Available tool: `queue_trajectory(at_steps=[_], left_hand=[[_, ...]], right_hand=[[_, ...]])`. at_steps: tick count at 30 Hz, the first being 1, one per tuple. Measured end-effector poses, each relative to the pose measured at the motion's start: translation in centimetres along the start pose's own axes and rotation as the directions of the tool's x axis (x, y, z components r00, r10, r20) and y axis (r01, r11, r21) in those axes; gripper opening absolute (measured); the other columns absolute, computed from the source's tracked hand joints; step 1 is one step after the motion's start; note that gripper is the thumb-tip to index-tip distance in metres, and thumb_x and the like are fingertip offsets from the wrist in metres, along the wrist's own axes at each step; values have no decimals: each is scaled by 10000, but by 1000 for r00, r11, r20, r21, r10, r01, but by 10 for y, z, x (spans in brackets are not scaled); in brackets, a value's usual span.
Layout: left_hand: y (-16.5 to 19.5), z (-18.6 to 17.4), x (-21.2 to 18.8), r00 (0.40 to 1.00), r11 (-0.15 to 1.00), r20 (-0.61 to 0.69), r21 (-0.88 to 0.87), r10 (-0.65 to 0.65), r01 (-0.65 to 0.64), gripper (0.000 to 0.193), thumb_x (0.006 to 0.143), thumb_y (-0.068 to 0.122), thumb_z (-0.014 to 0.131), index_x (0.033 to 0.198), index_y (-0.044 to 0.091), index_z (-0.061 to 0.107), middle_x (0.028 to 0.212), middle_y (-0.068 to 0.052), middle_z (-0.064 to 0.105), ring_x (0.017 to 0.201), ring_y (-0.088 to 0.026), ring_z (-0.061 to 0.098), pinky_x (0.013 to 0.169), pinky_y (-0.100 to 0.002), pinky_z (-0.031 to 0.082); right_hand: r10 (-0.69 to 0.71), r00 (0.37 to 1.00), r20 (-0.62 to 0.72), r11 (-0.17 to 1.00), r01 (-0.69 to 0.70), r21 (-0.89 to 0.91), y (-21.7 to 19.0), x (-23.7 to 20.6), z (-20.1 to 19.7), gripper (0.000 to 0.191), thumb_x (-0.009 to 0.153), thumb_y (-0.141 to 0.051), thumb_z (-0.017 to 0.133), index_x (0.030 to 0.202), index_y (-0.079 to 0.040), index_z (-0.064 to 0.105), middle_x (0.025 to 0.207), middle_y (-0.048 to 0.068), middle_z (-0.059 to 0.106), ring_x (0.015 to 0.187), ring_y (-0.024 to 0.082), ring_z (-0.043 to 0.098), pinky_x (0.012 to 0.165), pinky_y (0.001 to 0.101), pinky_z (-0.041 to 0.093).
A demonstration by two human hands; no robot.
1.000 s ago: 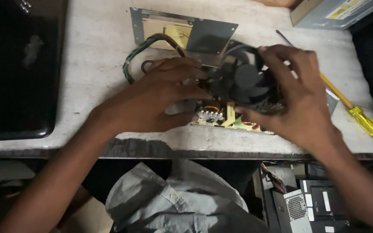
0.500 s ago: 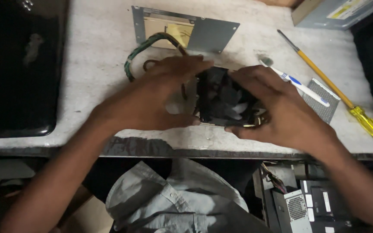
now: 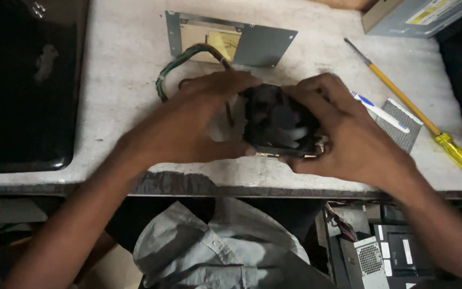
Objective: The person disassembles a computer power supply on a workbench. They detach the internal cooling fan from the unit, work the metal casing open, lift off the outer cover, and handle the exposed fan and internal circuit board while repositioning the unit on the bench.
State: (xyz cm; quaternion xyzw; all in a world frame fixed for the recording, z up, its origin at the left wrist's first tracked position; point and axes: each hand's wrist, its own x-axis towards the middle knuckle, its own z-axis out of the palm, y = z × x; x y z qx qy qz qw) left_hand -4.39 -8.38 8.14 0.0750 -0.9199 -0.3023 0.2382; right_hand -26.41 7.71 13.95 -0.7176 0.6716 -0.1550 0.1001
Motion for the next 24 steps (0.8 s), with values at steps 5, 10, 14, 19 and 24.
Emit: queue_trajectory(at_steps=[5,10,14,19,24], left_hand=[[-3,3,3,996,995,-16,-45,83,-84,955,799,373,884,1533,-15,411,1542,-236,471,1460,-397,405,1202,-498,295],[-8,4,1,995,994,29,44,97,-99,812,793,299,866,1466,31,500,1554,-183,474,1466,-362,410,1189,-479,330],[-8,4,-1,994,993,5,44,110,-110,733,786,291,874,1399,52,552,1550,-164,478,1465,-365,412,1187,-508,309],[-8,7,1,993,992,46,52,111,-114,529,833,305,831,1277,101,629,1562,-132,486,1494,-352,386,1211,-513,284],[-3,7,0,986,968,44,188,162,-167,440,827,331,786,1218,143,714,1511,-117,522,1453,-323,384,1151,-532,292]], right_hand=[[-31,993,-116,998,36,42,14,-4,-1,946,551,-253,921,1400,-27,570,1304,149,545,1201,291,629,1048,372,507],[-16,985,-173,1000,20,23,27,-5,-7,956,537,-182,893,1416,30,583,1299,177,545,1219,307,611,1079,420,488],[-115,958,-264,987,140,76,33,-3,-16,888,595,-209,878,1385,56,571,1297,175,515,1216,299,592,1074,409,539],[-85,920,-383,978,151,145,34,-6,-25,827,691,-203,853,1415,61,553,1316,135,438,1268,236,546,1130,347,528],[-187,884,-428,971,99,-219,31,-9,-29,876,615,-143,922,1398,74,593,1256,202,449,1204,315,523,1011,402,514]])
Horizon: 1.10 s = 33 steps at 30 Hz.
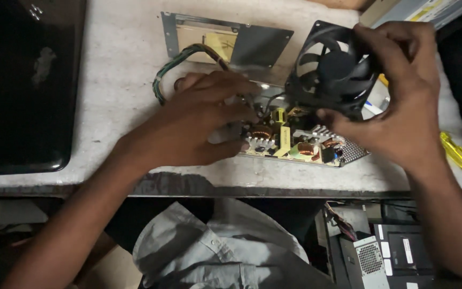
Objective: The person disassembles a computer power supply on a workbench. They detach the internal cooling fan from the unit, work the metal casing open, lift off the outer cover, and handle the exposed fan and internal circuit board while repositioning the unit on the bench.
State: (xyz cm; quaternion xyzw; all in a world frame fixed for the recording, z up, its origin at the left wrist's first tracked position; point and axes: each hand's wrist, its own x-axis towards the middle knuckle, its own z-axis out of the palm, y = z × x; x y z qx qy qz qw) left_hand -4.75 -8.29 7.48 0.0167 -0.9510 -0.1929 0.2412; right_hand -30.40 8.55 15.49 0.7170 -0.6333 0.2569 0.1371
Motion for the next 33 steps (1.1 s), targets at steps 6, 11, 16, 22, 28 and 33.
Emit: queue_trajectory(at_steps=[6,11,16,22,28,33], left_hand=[[10,-5,14,1000,997,17,79,19,-21,404,833,410,768,1142,150,768,1496,-138,506,1439,-376,383,1087,-559,303],[19,2,27,979,983,154,142,-135,113,448,729,483,774,1002,129,798,1464,-203,457,1405,-425,315,1100,-609,266],[19,2,29,992,987,87,142,-91,78,446,746,481,814,1006,120,800,1444,-310,394,1393,-512,271,1090,-630,246],[8,-12,9,987,940,10,-301,-163,158,580,799,308,848,1284,80,627,1511,-158,509,1450,-335,476,1179,-442,398],[1,-4,6,998,988,-62,-151,-21,12,1030,778,307,930,1570,36,330,1550,-221,456,1484,-400,384,1218,-515,301],[-4,-1,13,998,982,23,-182,-50,53,1091,699,284,938,1578,60,331,1554,-198,456,1473,-388,389,1214,-515,268]], right_hand=[[71,995,67,993,-77,87,0,-3,-2,882,652,-198,874,1461,11,590,1346,188,450,1287,316,537,1038,405,540],[50,986,159,997,-59,51,-3,-6,1,949,557,-200,888,1432,12,588,1325,195,495,1206,339,583,1072,436,530],[-12,970,244,995,-13,101,-9,-3,10,984,534,-280,927,1416,-10,584,1339,159,529,1236,332,596,1071,437,527],[72,933,353,978,-136,160,-13,-5,17,966,557,-300,929,1419,-43,578,1367,127,543,1210,311,642,1050,411,524],[47,921,387,995,-78,64,-7,-6,29,985,547,-334,930,1416,-28,581,1385,143,563,1251,352,615,1067,437,511],[-7,946,325,992,-35,124,-2,-12,29,913,617,-378,893,1393,3,599,1412,161,569,1278,343,610,1089,431,515]])
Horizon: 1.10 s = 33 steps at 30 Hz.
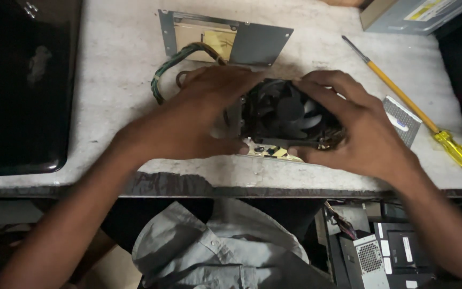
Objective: The person disassembles a computer power supply on a workbench. They detach the internal cooling fan from the unit, work the metal casing open, lift off the outer cover, and handle the exposed fan and internal circuit board while repositioning the unit on the bench.
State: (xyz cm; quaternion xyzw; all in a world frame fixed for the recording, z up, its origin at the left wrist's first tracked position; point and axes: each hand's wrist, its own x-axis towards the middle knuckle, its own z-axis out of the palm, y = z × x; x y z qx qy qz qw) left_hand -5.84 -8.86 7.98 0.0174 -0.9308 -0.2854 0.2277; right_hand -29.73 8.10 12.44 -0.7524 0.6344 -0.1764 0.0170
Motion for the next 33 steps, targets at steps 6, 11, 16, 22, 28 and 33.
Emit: queue_trajectory(at_steps=[6,11,16,22,28,33], left_hand=[[-4,2,1,1000,999,-14,-32,-13,12,1137,661,291,963,1593,142,329,1551,-160,474,1463,-358,412,1223,-512,275],[-6,1,0,999,996,-35,-94,1,-4,1140,673,291,969,1598,158,317,1565,-168,470,1473,-370,412,1225,-511,301],[-6,2,-1,1000,993,-25,-119,17,-20,1131,682,252,959,1606,161,313,1562,-162,476,1470,-362,424,1222,-515,310],[-10,3,-4,999,995,-47,-102,-13,8,1161,648,257,967,1602,138,316,1586,-186,424,1480,-388,384,1219,-508,315],[-15,4,-6,992,990,-113,-122,61,-75,1075,724,303,971,1585,102,359,1566,-185,450,1480,-380,425,1221,-463,375],[-15,4,-6,991,984,-124,-168,38,-59,1018,731,252,958,1577,121,408,1508,-143,526,1435,-334,503,1201,-443,427]], right_hand=[[-29,999,-28,999,28,-31,2,-5,4,885,648,-406,879,1370,27,607,1407,163,581,1286,342,615,1085,438,522],[8,999,-40,999,-10,-51,0,-9,5,879,629,-381,867,1363,34,622,1384,170,585,1253,336,619,1053,438,532],[6,998,-67,999,-9,-38,-4,-7,7,900,652,-416,869,1390,26,608,1374,176,574,1248,323,605,1072,436,522],[-21,1000,10,989,22,-147,-11,-3,5,1007,620,-527,889,1412,11,581,1379,160,590,1262,344,570,1045,473,456],[-64,998,4,991,64,-118,-11,-1,4,1020,677,-560,853,1455,18,535,1433,176,549,1307,363,544,1090,479,445],[-28,999,27,987,32,-159,-14,-4,4,1058,674,-560,844,1493,20,508,1442,190,538,1258,393,541,1044,488,440]])
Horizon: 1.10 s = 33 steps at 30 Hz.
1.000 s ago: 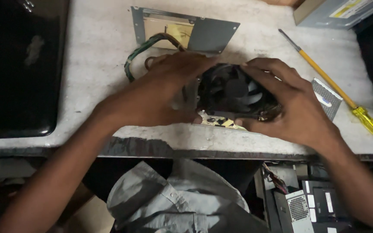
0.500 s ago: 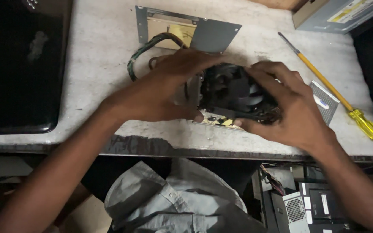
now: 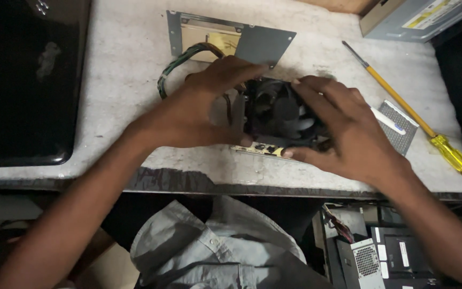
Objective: The person disassembles a computer power supply on a workbench. They detach the internal cooling fan from the unit, work the metal casing open, lift off the outer cover, and handle the exposed fan and internal circuit board while repositioning the unit on the bench.
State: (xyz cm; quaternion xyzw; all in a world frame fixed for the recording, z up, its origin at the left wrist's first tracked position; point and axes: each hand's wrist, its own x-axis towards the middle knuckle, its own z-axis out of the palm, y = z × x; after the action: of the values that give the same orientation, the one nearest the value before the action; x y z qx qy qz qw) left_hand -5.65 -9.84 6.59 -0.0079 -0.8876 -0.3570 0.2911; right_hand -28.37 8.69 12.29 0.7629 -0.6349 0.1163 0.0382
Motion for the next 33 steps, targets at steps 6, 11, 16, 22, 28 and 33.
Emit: queue_trajectory(at_steps=[6,11,16,22,28,33], left_hand=[[6,-1,-2,1000,1000,2,-5,-8,8,1008,707,220,936,1576,143,431,1495,-138,544,1407,-328,535,1161,-430,473],[14,2,2,998,997,-39,72,39,-36,926,757,350,968,1511,106,487,1399,-144,571,1343,-336,564,1123,-445,481],[18,0,4,999,996,-27,84,-28,31,876,720,345,938,1428,47,518,1364,-172,579,1312,-363,568,1094,-472,473],[15,1,3,998,994,-33,87,-57,60,904,676,353,937,1412,39,516,1361,-178,593,1320,-360,575,1115,-465,477],[14,2,0,997,991,-58,117,-52,59,909,689,385,947,1407,16,530,1390,-186,599,1344,-363,568,1138,-467,467],[18,5,2,997,988,-72,153,-22,33,982,688,469,949,1427,-7,511,1392,-204,578,1325,-382,552,1113,-489,454]], right_hand=[[-105,994,-23,994,104,-29,-2,1,-1,1050,686,-603,821,1475,12,501,1435,187,533,1272,373,555,1064,484,420],[-93,996,13,995,93,-18,-2,2,-1,992,711,-546,842,1454,21,512,1389,186,545,1234,368,540,1057,489,416],[-75,997,28,997,75,-1,0,7,-1,997,679,-490,870,1451,28,509,1420,184,518,1278,348,508,1102,490,393],[7,999,46,985,-15,173,2,7,-6,1010,620,-395,897,1477,-22,516,1449,143,511,1298,343,503,1095,456,430],[-39,999,8,978,36,208,4,3,-7,983,650,-416,905,1466,-15,532,1449,141,537,1322,339,522,1113,451,419],[-59,998,-4,965,58,255,8,2,-8,946,666,-376,887,1469,-21,537,1457,148,541,1356,328,522,1139,444,395]])
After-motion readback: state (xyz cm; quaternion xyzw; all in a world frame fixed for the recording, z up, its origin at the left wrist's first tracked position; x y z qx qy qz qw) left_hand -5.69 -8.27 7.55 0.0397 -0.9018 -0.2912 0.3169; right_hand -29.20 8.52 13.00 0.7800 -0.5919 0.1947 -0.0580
